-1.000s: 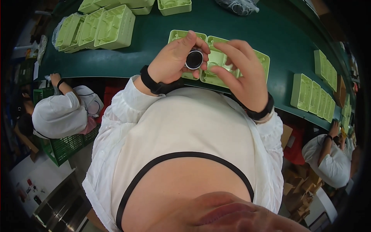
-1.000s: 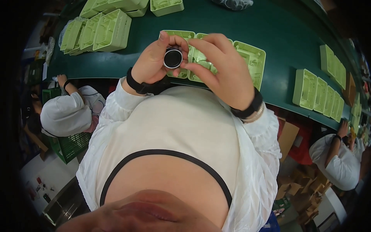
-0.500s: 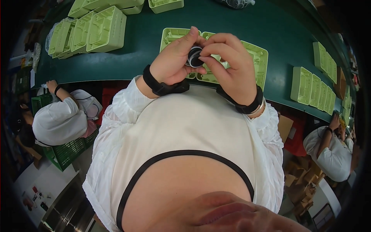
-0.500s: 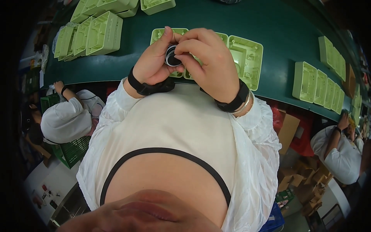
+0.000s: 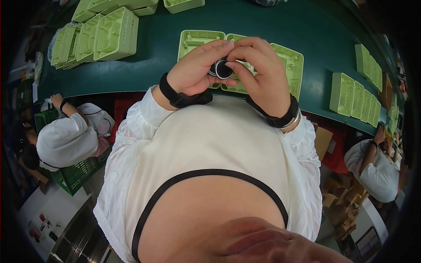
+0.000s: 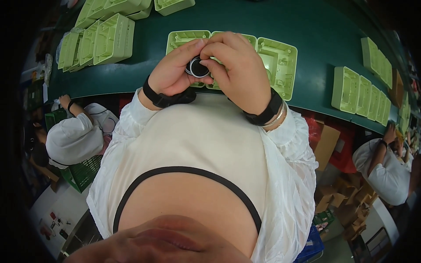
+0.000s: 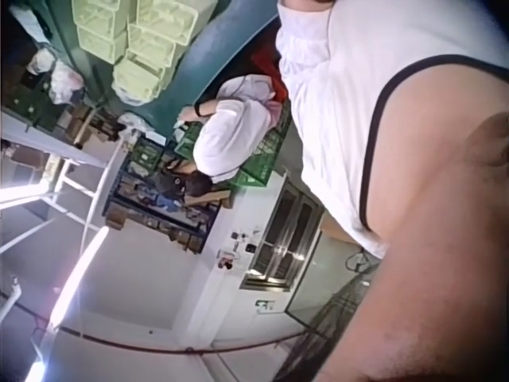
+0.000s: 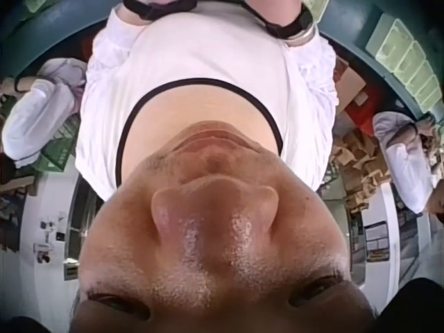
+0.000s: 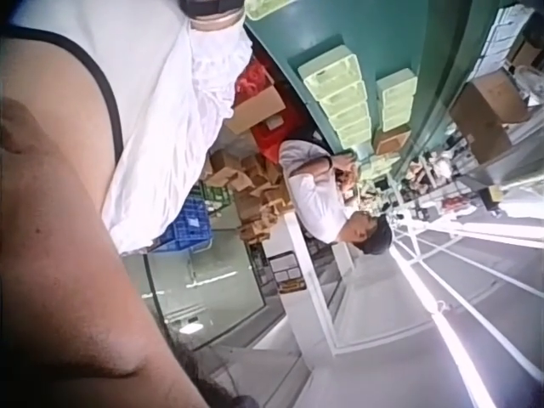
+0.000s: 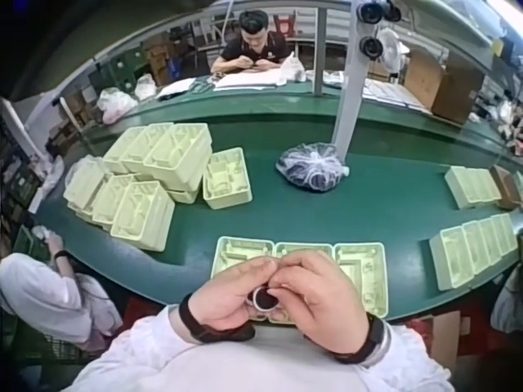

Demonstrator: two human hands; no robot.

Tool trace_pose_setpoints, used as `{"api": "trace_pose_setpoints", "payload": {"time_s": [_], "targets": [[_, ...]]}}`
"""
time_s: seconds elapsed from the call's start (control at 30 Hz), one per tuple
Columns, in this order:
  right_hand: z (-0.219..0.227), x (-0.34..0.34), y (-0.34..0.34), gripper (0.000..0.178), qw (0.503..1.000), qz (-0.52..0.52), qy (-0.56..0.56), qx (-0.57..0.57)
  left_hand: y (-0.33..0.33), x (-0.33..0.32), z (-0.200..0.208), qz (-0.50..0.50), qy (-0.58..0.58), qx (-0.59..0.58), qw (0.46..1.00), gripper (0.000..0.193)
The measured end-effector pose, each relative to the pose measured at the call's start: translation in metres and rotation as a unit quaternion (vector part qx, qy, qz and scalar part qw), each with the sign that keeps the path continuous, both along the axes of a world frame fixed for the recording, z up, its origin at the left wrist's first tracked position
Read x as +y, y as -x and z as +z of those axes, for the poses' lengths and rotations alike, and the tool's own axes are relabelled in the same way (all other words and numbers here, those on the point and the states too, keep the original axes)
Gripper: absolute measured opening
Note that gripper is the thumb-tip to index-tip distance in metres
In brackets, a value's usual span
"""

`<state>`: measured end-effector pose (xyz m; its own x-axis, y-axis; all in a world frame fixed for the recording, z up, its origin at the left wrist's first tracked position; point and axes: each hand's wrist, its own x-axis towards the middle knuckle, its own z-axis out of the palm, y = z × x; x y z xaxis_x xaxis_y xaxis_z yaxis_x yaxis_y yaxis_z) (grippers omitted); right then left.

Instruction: The person peels the adhesive backing from a speaker and presses it into a plastic housing, repeating the process for several units.

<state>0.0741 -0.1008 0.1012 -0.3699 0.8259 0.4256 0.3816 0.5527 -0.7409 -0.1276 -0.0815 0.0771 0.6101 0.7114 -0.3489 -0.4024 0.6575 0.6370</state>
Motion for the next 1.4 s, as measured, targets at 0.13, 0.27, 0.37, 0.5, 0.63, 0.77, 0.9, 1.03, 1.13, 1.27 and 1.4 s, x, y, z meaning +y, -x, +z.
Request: {"api": "trace_pose_setpoints", "payload": {"time_s": [0.13,0.27,0.37,0.5,0.63,0.77,0.9,1.03,1.13,1.27,1.4], "targets": [[-0.001,-0.001,0.000,0.015,0.998,-0.035,-0.038,-0.025,0.000,-0.002,0.001,0.013,0.004,0.007,1.000,0.032],[-0.002,0.000,-0.003,0.016,0.999,-0.028,-0.020,0.036,0.000,-0.002,0.002,0.041,0.003,0.012,0.999,0.029],[-0.003,-0.004,-0.004,0.016,0.992,-0.044,0.038,0.109,0.001,0.000,0.007,0.097,0.033,0.053,0.993,0.027],[0.000,-0.008,-0.004,0.013,0.964,-0.104,0.155,0.189,0.005,-0.003,0.003,0.032,-0.027,0.042,0.998,0.021],[0.001,-0.009,-0.005,0.013,0.962,-0.125,0.175,0.171,0.000,-0.011,0.007,0.028,-0.162,0.160,0.973,0.015],[-0.007,-0.007,-0.004,0.016,0.964,-0.117,0.173,0.167,-0.003,-0.010,0.011,0.035,-0.184,0.197,0.962,0.010],[-0.005,-0.007,-0.001,0.020,0.973,-0.122,0.136,0.142,-0.003,-0.012,0.006,0.064,-0.178,0.181,0.965,0.013],[-0.001,-0.007,-0.002,0.020,0.990,-0.118,0.038,0.069,-0.002,-0.010,0.003,0.117,-0.144,0.148,0.971,0.013],[-0.003,-0.006,-0.004,0.018,0.998,-0.056,-0.040,0.017,-0.002,-0.010,0.004,0.125,-0.165,0.155,0.966,0.012],[-0.004,-0.005,0.002,0.014,0.993,-0.067,-0.097,-0.005,-0.002,-0.010,0.003,0.133,-0.189,0.177,0.957,0.011],[-0.006,-0.007,0.006,0.016,0.985,-0.079,-0.147,-0.032,0.000,-0.009,0.004,0.131,-0.202,0.208,0.948,0.011]]}}
